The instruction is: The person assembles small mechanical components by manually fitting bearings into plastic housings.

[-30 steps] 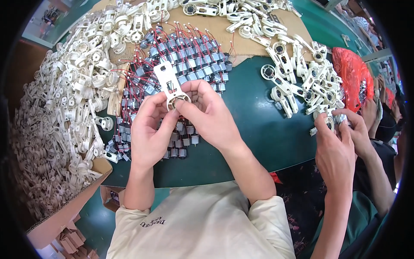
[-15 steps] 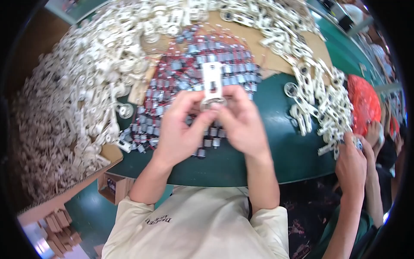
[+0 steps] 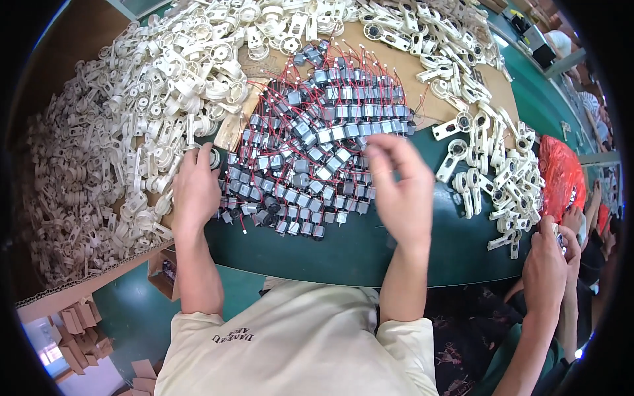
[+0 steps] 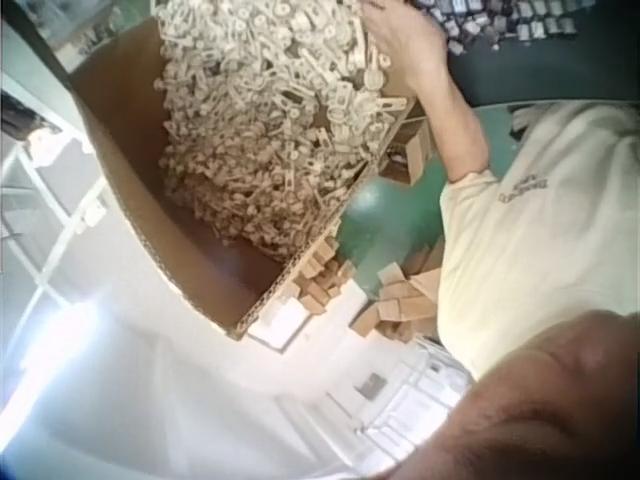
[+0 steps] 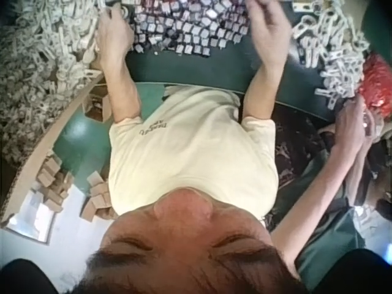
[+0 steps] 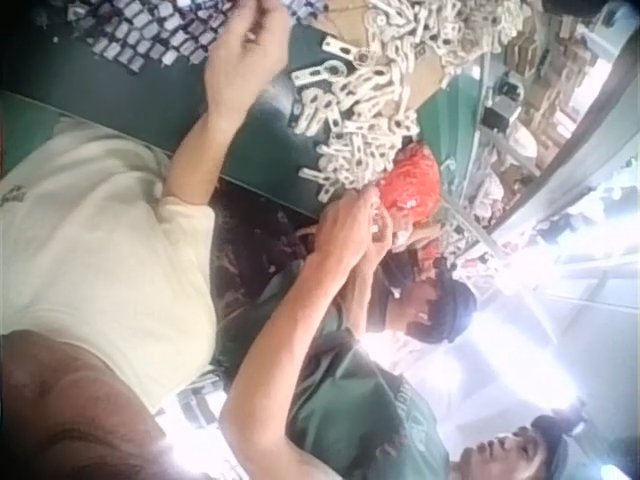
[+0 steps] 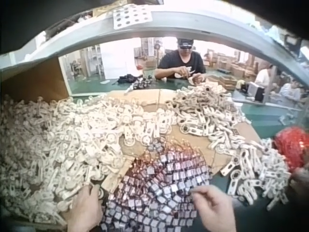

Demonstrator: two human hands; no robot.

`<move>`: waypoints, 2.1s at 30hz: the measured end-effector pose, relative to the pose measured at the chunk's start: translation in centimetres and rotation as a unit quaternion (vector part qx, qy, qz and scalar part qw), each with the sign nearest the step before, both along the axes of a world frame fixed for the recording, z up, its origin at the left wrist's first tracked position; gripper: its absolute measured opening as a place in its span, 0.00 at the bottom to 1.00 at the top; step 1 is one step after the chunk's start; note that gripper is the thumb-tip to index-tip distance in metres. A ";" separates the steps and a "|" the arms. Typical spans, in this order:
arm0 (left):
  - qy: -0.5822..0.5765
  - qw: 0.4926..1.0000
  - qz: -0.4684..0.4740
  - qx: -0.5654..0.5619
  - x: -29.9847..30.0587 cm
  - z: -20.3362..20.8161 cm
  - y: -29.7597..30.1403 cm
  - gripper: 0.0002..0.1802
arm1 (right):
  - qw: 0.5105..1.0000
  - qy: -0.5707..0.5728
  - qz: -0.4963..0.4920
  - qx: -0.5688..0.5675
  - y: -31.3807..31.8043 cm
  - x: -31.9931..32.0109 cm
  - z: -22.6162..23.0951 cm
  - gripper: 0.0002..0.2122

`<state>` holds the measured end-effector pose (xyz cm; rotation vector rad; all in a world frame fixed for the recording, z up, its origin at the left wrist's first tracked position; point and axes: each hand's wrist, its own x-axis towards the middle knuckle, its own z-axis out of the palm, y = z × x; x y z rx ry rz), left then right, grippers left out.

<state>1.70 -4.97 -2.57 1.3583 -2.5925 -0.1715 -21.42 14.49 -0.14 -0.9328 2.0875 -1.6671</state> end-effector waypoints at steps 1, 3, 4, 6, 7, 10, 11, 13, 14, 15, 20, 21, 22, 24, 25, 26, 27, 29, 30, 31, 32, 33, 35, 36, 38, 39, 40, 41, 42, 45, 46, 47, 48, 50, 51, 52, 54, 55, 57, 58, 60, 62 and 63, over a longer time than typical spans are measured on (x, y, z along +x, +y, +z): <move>-0.004 1.000 0.005 0.013 -0.2 -0.2 0.0 0.20 | 0.994 0.084 0.060 0.030 -0.3 0.7 0.3 0.05; 0.000 0.998 0.031 0.053 -0.7 0.3 0.0 0.21 | 0.979 0.131 0.147 0.061 -1.0 2.2 0.2 0.07; -0.001 0.998 0.030 0.052 -0.8 0.4 0.0 0.21 | 0.969 0.155 0.178 0.073 -1.3 2.9 0.0 0.08; 0.144 0.987 0.043 0.057 -0.9 0.5 0.1 0.21 | 0.934 0.262 0.206 0.127 -2.0 4.0 -0.1 0.11; 0.203 0.972 0.038 0.111 -1.1 1.4 0.5 0.19 | 0.919 0.290 0.205 0.170 -2.2 4.4 0.3 0.12; 0.413 0.868 -0.003 0.276 -2.7 3.9 2.0 0.20 | 0.927 0.280 0.191 0.163 -2.4 4.5 -0.1 0.11; 0.448 0.837 -0.027 0.312 -3.2 4.5 2.3 0.21 | 0.927 0.282 0.189 0.161 -2.5 4.4 -0.5 0.11; 0.509 0.771 -0.097 0.370 -4.4 5.2 2.4 0.22 | 0.954 0.232 0.177 0.068 -2.4 4.1 -1.0 0.11; 0.496 0.762 -0.098 0.406 -4.8 5.3 2.2 0.23 | 0.944 0.235 0.208 0.099 -2.2 3.9 -0.8 0.12; 0.509 0.742 -0.113 0.422 -5.4 5.9 2.2 0.23 | 0.934 0.255 0.218 0.123 -2.2 4.0 -0.2 0.12; 0.592 0.619 -0.137 0.498 -8.7 5.5 1.6 0.14 | 0.923 0.290 0.211 0.137 -2.6 4.6 -0.4 0.13; 0.591 0.609 -0.139 0.511 -9.1 5.0 1.5 0.14 | 0.936 0.272 0.192 0.114 -2.6 4.6 -0.5 0.12; 0.590 0.598 -0.141 0.523 -9.4 4.4 1.3 0.14 | 0.946 0.245 0.185 0.103 -2.5 4.4 -0.7 0.12; 0.591 0.591 -0.119 0.536 -9.4 3.9 1.7 0.16 | 0.960 0.222 0.165 0.048 -2.4 3.5 -1.1 0.10; 0.590 0.574 -0.112 0.556 -9.2 3.8 2.0 0.17 | 0.974 0.178 0.135 0.043 -2.1 3.2 -0.6 0.10; 0.578 0.553 -0.112 0.589 -8.7 3.2 1.8 0.21 | 0.985 0.132 0.106 0.037 -1.9 3.1 -0.1 0.10; 0.577 0.554 -0.113 0.589 -8.6 3.1 1.7 0.21 | 0.997 0.016 0.073 -0.011 -1.7 2.9 -0.6 0.08; 0.598 0.479 -0.129 0.630 -8.5 3.2 2.0 0.17 | 0.988 -0.081 0.078 -0.107 -1.5 2.3 0.4 0.08; 0.604 0.461 -0.138 0.635 -8.5 3.4 2.2 0.17 | 0.981 -0.131 0.080 -0.120 -1.4 2.3 0.8 0.08; 0.606 0.447 -0.145 0.642 -8.7 3.2 2.2 0.17 | 0.975 -0.148 0.069 -0.148 -1.5 2.4 0.7 0.08; 0.607 0.433 -0.152 0.649 -8.8 2.9 2.3 0.16 | 0.969 -0.165 0.058 -0.176 -1.6 2.7 0.6 0.08; 0.609 0.405 -0.152 0.664 -9.1 2.7 2.3 0.14 | 0.964 -0.191 0.061 -0.172 -1.5 2.8 0.6 0.09; 0.603 0.410 -0.158 0.666 -9.2 2.5 2.5 0.13 | 0.965 -0.216 0.074 -0.131 -1.4 3.2 0.8 0.09; 0.595 0.416 -0.168 0.666 -9.2 2.5 2.6 0.13 | 0.962 -0.222 0.095 -0.131 -1.3 3.2 0.7 0.10; 0.592 0.435 -0.176 0.656 -9.5 2.2 3.0 0.12 | 0.963 -0.220 0.079 -0.137 -1.5 3.5 0.5 0.10; 0.591 0.453 -0.184 0.642 -9.6 2.0 3.2 0.12 | 0.964 -0.216 0.068 -0.143 -1.5 3.7 0.3 0.10; 0.586 0.455 -0.178 0.647 -9.7 2.2 3.3 0.13 | 0.967 -0.210 0.044 -0.140 -1.6 3.7 0.0 0.10; 0.584 0.455 -0.178 0.648 -9.8 2.1 3.4 0.13 | 0.966 -0.211 0.042 -0.140 -1.7 3.7 -0.2 0.10; 0.582 0.471 -0.172 0.640 -9.9 2.0 3.5 0.14 | 0.968 -0.204 0.034 -0.142 -1.7 3.7 -0.3 0.10; 0.568 0.514 -0.175 0.618 -9.9 1.2 3.8 0.15 | 0.972 -0.187 0.026 -0.137 -1.6 3.8 -0.3 0.10; 0.558 0.542 -0.184 0.602 -9.9 1.0 3.8 0.15 | 0.975 -0.176 0.029 -0.132 -1.6 3.8 -0.3 0.10; 0.554 0.551 -0.185 0.596 -9.8 0.9 3.8 0.18 | 0.975 -0.178 0.029 -0.131 -1.6 3.9 -0.1 0.10; 0.554 0.551 -0.183 0.596 -9.8 1.0 3.9 0.18 | 0.976 -0.180 0.029 -0.121 -1.5 4.0 0.2 0.10; 0.551 0.562 -0.159 0.596 -10.0 1.5 4.2 0.21 | 0.977 -0.181 0.029 -0.112 -1.4 4.1 0.3 0.10; 0.550 0.562 -0.158 0.596 -10.1 1.6 4.2 0.21 | 0.978 -0.173 0.024 -0.115 -1.4 4.1 0.2 0.10; 0.546 0.562 -0.168 0.598 -10.1 1.6 4.2 0.22 | 0.979 -0.166 0.020 -0.117 -1.4 4.1 0.1 0.11; 0.541 0.562 -0.176 0.600 -10.2 1.7 4.3 0.24 | 0.985 -0.137 0.028 -0.103 -1.4 3.9 -0.5 0.11; 0.547 0.556 -0.179 0.600 -10.3 1.9 4.4 0.24 | 0.989 -0.108 0.037 -0.091 -1.4 3.8 -0.7 0.11; 0.552 0.550 -0.181 0.600 -10.3 2.0 4.5 0.23 | 0.985 -0.141 0.033 -0.090 -1.6 3.8 0.2 0.10; 0.549 0.562 -0.185 0.591 -10.2 1.9 4.5 0.23 | 0.981 -0.173 0.028 -0.087 -1.6 3.8 0.6 0.09; 0.545 0.574 -0.187 0.583 -10.2 1.7 4.5 0.22 | 0.977 -0.184 0.056 -0.087 -1.3 3.3 0.6 0.09; 0.558 0.583 -0.174 0.564 -10.3 1.6 4.5 0.21 | 0.967 -0.215 0.096 -0.101 -1.0 2.8 0.7 0.09; 0.558 0.583 -0.174 0.565 -10.4 1.6 4.6 0.21 | 0.967 -0.216 0.095 -0.100 -0.8 2.8 0.7 0.09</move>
